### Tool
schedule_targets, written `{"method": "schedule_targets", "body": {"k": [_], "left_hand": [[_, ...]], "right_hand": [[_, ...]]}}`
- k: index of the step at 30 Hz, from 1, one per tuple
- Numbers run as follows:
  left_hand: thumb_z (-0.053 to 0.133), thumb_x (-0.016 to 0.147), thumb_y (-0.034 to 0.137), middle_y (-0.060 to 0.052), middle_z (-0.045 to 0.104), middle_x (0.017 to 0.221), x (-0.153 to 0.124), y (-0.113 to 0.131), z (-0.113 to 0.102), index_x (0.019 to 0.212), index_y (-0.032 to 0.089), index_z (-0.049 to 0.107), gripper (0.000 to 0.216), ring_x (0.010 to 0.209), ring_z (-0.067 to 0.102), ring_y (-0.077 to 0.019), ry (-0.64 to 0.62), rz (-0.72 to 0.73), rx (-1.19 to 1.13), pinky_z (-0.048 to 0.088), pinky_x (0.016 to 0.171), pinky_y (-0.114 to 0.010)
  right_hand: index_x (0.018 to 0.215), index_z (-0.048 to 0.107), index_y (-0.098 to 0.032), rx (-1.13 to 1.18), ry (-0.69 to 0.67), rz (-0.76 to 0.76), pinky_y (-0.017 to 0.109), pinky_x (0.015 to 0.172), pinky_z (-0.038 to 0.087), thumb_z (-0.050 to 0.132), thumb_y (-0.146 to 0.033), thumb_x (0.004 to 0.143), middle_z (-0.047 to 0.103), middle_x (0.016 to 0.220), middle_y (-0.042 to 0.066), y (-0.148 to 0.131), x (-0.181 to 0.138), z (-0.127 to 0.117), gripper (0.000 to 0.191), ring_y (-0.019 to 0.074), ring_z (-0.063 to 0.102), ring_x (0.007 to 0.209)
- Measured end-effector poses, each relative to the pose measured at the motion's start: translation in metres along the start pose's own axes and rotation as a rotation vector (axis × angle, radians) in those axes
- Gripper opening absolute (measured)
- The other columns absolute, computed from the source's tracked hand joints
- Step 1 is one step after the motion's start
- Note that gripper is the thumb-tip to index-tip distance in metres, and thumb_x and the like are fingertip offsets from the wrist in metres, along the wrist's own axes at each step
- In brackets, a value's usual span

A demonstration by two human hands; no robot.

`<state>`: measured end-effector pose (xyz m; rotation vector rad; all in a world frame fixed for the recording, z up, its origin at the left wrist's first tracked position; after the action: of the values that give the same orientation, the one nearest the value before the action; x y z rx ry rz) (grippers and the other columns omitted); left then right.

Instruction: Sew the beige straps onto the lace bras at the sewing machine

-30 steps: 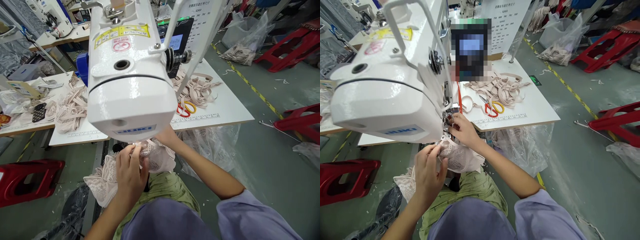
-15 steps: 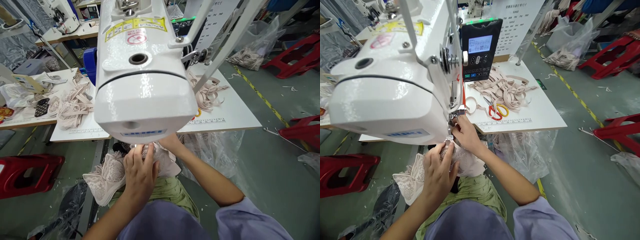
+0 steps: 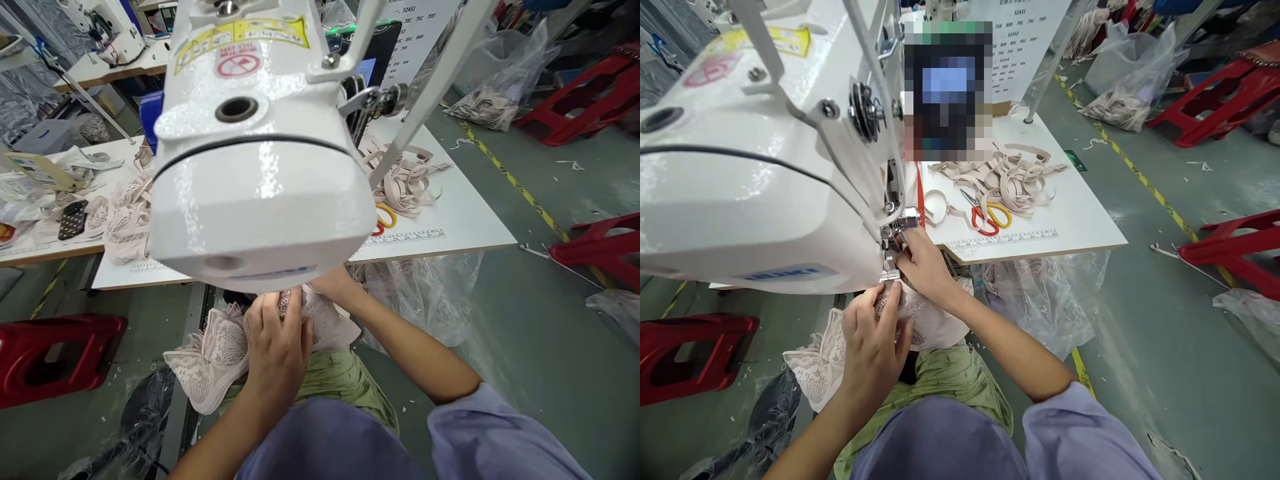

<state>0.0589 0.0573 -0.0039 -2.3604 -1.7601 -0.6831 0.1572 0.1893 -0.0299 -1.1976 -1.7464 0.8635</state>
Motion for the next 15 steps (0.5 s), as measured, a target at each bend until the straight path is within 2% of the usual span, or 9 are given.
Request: {"method": "schedule_targets", "body": {"k": [5, 9, 12, 15], "left_hand": [[0.063, 0.090, 0.025, -0.022, 0.053, 0.131, 0.000, 0.001, 0.000, 0.141, 0.013, 0.053, 0.052, 0.124, 0.048, -0.0358, 0.009, 0.000, -0.009, 0.038, 0.105, -0.050], [0.063, 0.090, 0.025, -0.021, 0.051, 0.133, -0.002, -0.004, -0.001, 0.142, 0.017, 0.050, 0.054, 0.123, 0.049, -0.0348, 0.006, -0.002, -0.065, 0.036, 0.106, -0.050], [0.064, 0.089, 0.026, -0.020, 0.050, 0.131, -0.007, -0.020, -0.007, 0.137, 0.019, 0.050, 0.051, 0.122, 0.049, -0.0342, 0.085, -0.038, -0.150, 0.037, 0.104, -0.050], [0.060, 0.092, 0.032, -0.018, 0.050, 0.127, -0.012, -0.047, -0.004, 0.133, 0.019, 0.049, 0.044, 0.123, 0.048, -0.0328, 0.116, -0.214, -0.332, 0.039, 0.102, -0.049]], "right_hand": [[0.088, 0.059, -0.024, -0.018, 0.035, -0.021, 0.042, 0.083, 0.052, 0.051, -0.013, 0.082, 0.062, 0.096, 0.006, -0.001, 0.000, 0.000, 0.014, 0.0255, 0.057, 0.091], [0.090, 0.060, -0.023, 0.053, 0.055, -0.055, 0.038, 0.085, 0.051, 0.052, -0.013, 0.083, 0.063, 0.104, 0.006, -0.002, -0.002, -0.002, 0.014, 0.0233, 0.058, 0.096], [0.097, 0.061, -0.022, 0.158, 0.090, -0.077, 0.033, 0.080, 0.052, 0.055, -0.023, 0.089, 0.061, 0.119, 0.006, 0.000, -0.010, -0.006, 0.010, 0.0198, 0.060, 0.094], [0.100, 0.060, -0.022, 0.246, 0.144, -0.024, 0.031, 0.076, 0.051, 0.056, -0.031, 0.092, 0.061, 0.115, 0.006, 0.010, -0.025, -0.012, 0.013, 0.0166, 0.059, 0.085]]}}
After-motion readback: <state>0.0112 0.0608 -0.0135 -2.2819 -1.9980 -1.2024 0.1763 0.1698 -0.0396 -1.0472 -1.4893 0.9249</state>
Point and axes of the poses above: each hand's wrist, its own x-axis towards the middle knuckle, its own z-axis out of the palm, y = z × x, the point moved 7 cm from there along x, towards the middle knuckle
